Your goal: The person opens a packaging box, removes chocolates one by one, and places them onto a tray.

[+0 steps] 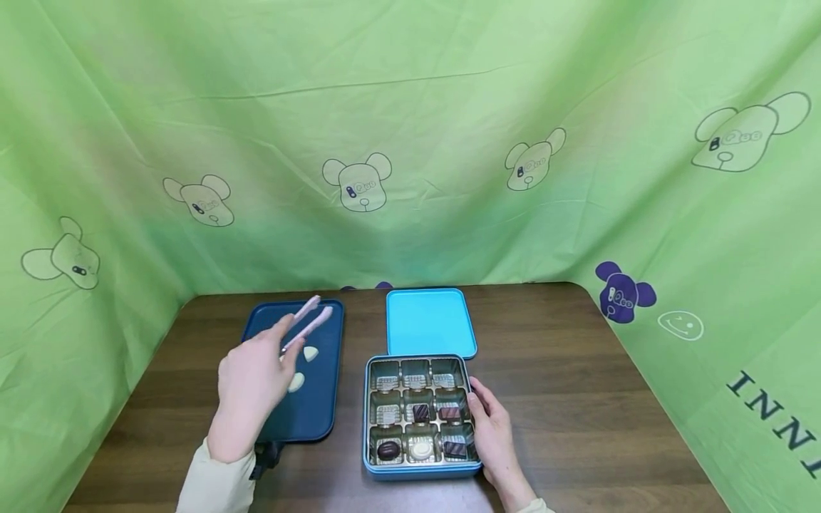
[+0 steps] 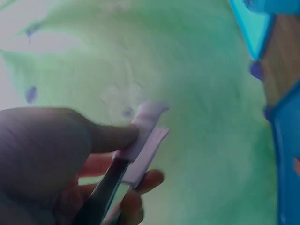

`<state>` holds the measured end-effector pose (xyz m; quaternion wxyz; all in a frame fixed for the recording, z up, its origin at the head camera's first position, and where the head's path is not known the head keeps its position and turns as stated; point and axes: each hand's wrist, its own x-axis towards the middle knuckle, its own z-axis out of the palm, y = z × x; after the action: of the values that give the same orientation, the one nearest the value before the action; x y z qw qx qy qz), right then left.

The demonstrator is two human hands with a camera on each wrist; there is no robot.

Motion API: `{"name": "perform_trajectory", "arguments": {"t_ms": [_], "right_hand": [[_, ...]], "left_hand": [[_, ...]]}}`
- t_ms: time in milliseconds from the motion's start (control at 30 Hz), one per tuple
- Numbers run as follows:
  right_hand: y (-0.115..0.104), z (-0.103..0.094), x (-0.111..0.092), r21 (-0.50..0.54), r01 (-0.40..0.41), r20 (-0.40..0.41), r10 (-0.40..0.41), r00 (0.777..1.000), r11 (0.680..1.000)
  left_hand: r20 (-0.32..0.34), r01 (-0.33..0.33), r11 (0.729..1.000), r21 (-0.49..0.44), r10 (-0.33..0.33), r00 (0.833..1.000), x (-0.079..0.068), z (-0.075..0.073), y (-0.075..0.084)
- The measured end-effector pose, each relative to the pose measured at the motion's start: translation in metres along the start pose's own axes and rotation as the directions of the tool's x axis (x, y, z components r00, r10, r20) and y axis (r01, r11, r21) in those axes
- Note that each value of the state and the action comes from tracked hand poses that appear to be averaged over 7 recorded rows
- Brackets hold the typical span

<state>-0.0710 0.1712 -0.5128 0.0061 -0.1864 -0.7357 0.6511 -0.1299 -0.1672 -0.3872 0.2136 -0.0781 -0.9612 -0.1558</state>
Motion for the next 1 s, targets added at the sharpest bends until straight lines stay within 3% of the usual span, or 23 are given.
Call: {"name": "perform_trajectory", "arguments": {"t_ms": [167, 333, 433, 600, 767, 1000], "right_hand": [[0.000, 0.000, 0.002, -0.022, 0.001, -0.009, -0.001, 1.000, 1.000], [-0.001, 0.001, 0.003, -0.013, 0.003, -0.011, -0.004, 1.000, 1.000], [-0.001, 0.001, 0.003, 0.005, 0.003, -0.006, -0.003, 1.000, 1.000], [0.000, 0.000, 0.001, 0.028, -0.001, -0.007, 0.002, 1.000, 1.000], [0.001, 0.001, 0.000, 0.028, -0.004, -0.003, 0.004, 1.000, 1.000], [0.002, 0.001, 0.000, 0.032, -0.005, -0.002, 0.005, 1.000, 0.999]], "left_hand": [[0.059, -0.150, 0.988, -0.031, 0.152, 0.987, -0.006, -0.001, 0.026], [0.172, -0.246, 0.968, -0.049, 0.251, 0.953, -0.011, 0.012, 0.046], [0.236, -0.312, 0.947, -0.080, 0.322, 0.917, -0.017, 0.023, 0.057], [0.325, -0.414, 0.901, -0.133, 0.434, 0.840, -0.024, 0.038, 0.073], [0.450, -0.423, 0.899, -0.117, 0.428, 0.784, -0.027, 0.047, 0.085], [0.535, -0.461, 0.887, -0.023, 0.400, 0.744, -0.029, 0.055, 0.096]]}}
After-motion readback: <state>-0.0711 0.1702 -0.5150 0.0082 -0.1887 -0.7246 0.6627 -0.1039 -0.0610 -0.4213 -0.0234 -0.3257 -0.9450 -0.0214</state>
